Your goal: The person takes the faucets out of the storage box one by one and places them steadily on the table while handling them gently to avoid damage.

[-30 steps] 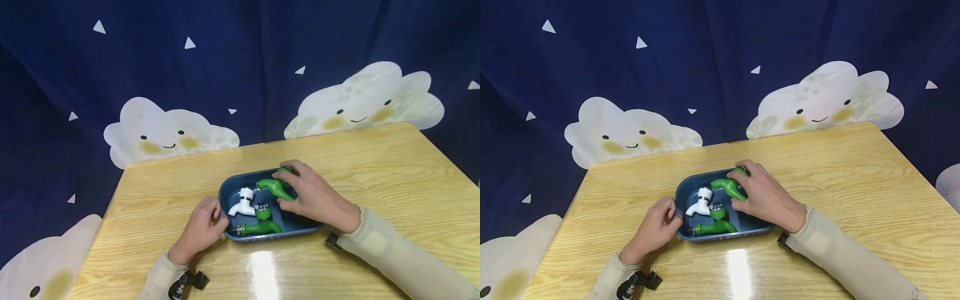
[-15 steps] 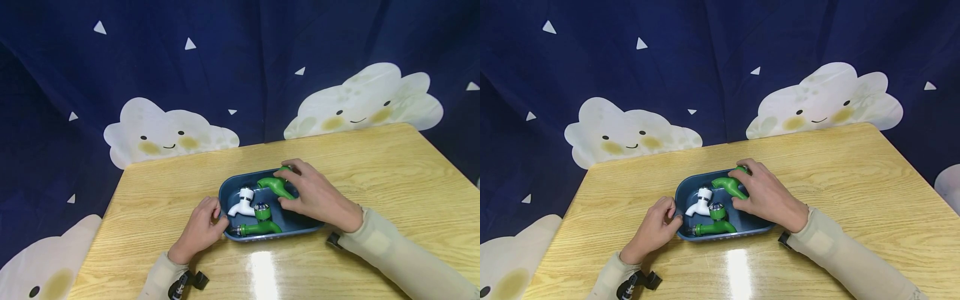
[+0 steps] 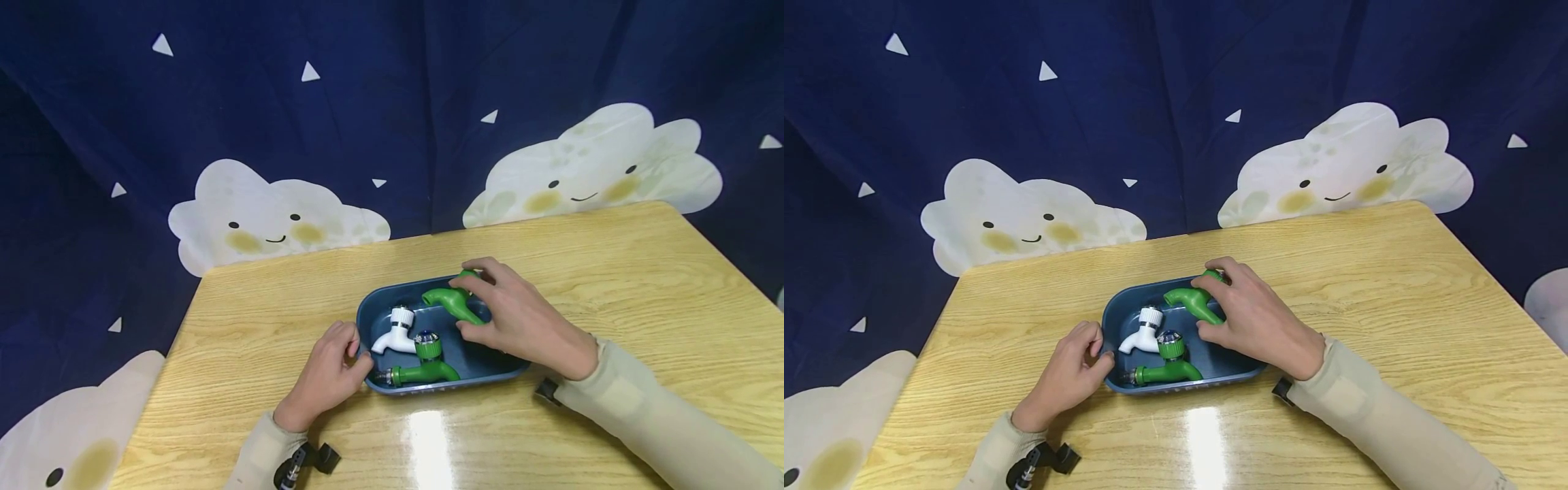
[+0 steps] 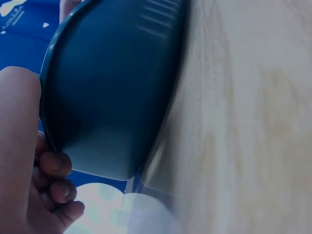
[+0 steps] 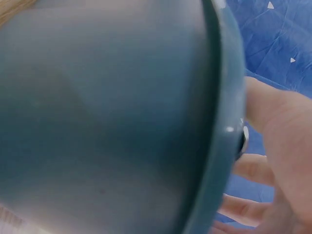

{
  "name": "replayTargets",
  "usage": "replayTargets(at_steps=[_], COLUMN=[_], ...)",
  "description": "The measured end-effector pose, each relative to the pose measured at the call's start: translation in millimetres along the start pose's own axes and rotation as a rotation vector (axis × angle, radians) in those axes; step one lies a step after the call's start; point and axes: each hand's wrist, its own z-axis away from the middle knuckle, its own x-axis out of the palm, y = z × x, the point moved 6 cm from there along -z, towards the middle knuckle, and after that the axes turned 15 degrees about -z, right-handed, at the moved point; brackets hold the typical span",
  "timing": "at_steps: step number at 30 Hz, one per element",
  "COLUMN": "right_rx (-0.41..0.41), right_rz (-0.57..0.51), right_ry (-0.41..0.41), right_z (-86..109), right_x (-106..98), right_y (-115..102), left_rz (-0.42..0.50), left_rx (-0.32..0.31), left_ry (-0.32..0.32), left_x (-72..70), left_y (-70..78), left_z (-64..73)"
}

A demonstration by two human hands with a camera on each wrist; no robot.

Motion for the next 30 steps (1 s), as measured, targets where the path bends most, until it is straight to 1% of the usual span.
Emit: replayTargets(at_steps=[11, 23, 30], right_rx=[0.015, 0.011, 0.041], right_rz=[-0.004, 0.004, 0.003], right_ry=[-0.024, -0.017, -0.022], right_z=[1.2, 3.8, 8.7], right_x=[-0.5, -2.0, -3.3], right_y=[0.0, 1.0, 3.2], left_rz=[0.005, 0.003, 0.008], left_rx=[0.002, 0.0, -0.008], left_ry=[0.005, 0.004, 0.001], left_x=[0.0, 0.5, -0.1], left_y=[-0.5, -0.3, 0.1], left_z=[0.2, 0.8, 0.2])
